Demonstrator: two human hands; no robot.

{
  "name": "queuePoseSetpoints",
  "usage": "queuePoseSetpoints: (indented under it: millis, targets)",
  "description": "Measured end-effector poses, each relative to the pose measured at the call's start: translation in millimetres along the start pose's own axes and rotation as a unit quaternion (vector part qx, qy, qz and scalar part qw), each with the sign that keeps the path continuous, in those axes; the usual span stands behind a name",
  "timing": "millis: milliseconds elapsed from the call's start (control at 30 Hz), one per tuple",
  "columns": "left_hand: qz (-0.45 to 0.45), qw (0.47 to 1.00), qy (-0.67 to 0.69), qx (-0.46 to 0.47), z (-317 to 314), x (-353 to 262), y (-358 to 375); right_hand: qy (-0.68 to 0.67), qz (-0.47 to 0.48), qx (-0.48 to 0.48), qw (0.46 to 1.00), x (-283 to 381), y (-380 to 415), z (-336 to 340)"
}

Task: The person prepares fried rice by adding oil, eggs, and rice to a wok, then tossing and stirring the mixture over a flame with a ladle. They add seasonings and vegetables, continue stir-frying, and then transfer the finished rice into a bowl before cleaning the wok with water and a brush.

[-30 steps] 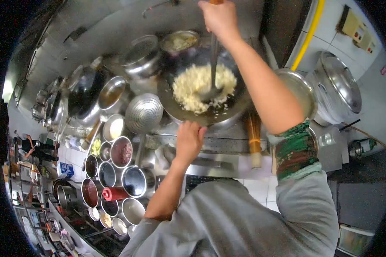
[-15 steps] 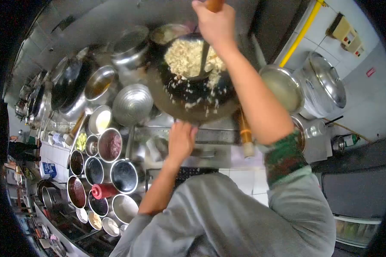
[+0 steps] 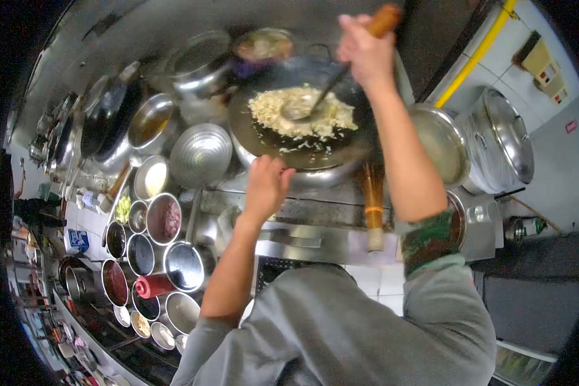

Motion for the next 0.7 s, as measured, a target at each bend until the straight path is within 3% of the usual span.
queuePoseSetpoints:
  millis: [33,133,167,267,333,400,433,567,667,700]
  targets:
    - [-0.003,1.000,0.002,0.006,-2,-1,1,-0.043,-0.050,0.061,0.996,-8,-13,-5]
    - [0.003,0.999,-0.017,0.028,-5,-4,-2,-0.073,-0.041,0.143,0.986,2,-60,-13]
    - [0.003,0.999,-0.016,0.032,-6,-2,-6,-0.059,-0.036,0.033,0.997,20,-51,-14]
    - [0.002,0.999,-0.010,0.053,-10,0,-5,-0.073,-0.077,-0.053,0.993,-33,-49,5]
    - [-0.012,0.998,-0.010,0.066,-9,-1,-8,-0.153,-0.172,-0.032,0.973,-35,-53,-7]
    - [-0.012,0.996,-0.016,0.090,2,-13,8,-0.051,-0.136,0.040,0.989,-50,-88,-10]
    - [-0.018,0.996,-0.017,0.091,7,-21,6,-0.041,-0.159,-0.017,0.986,-29,-94,-11]
    - [0.020,0.996,0.042,0.074,48,-89,-1,0.035,-0.194,0.021,0.980,52,-62,-22]
    - [-0.017,0.999,0.025,0.028,27,-66,-2,0.080,-0.120,-0.032,0.989,45,-43,-37]
    - [-0.020,1.000,0.007,0.022,12,-48,14,0.238,-0.046,-0.067,0.968,48,-29,-40]
Point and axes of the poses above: each hand's wrist, its own y-axis away from the middle knuckle, its own z-axis out of the back of the hand, x = y × z, the point moved 8 cm from there along -y, towards the middle knuckle, and after that the axes turned 6 degrees about -x, right-handed, at the moved point
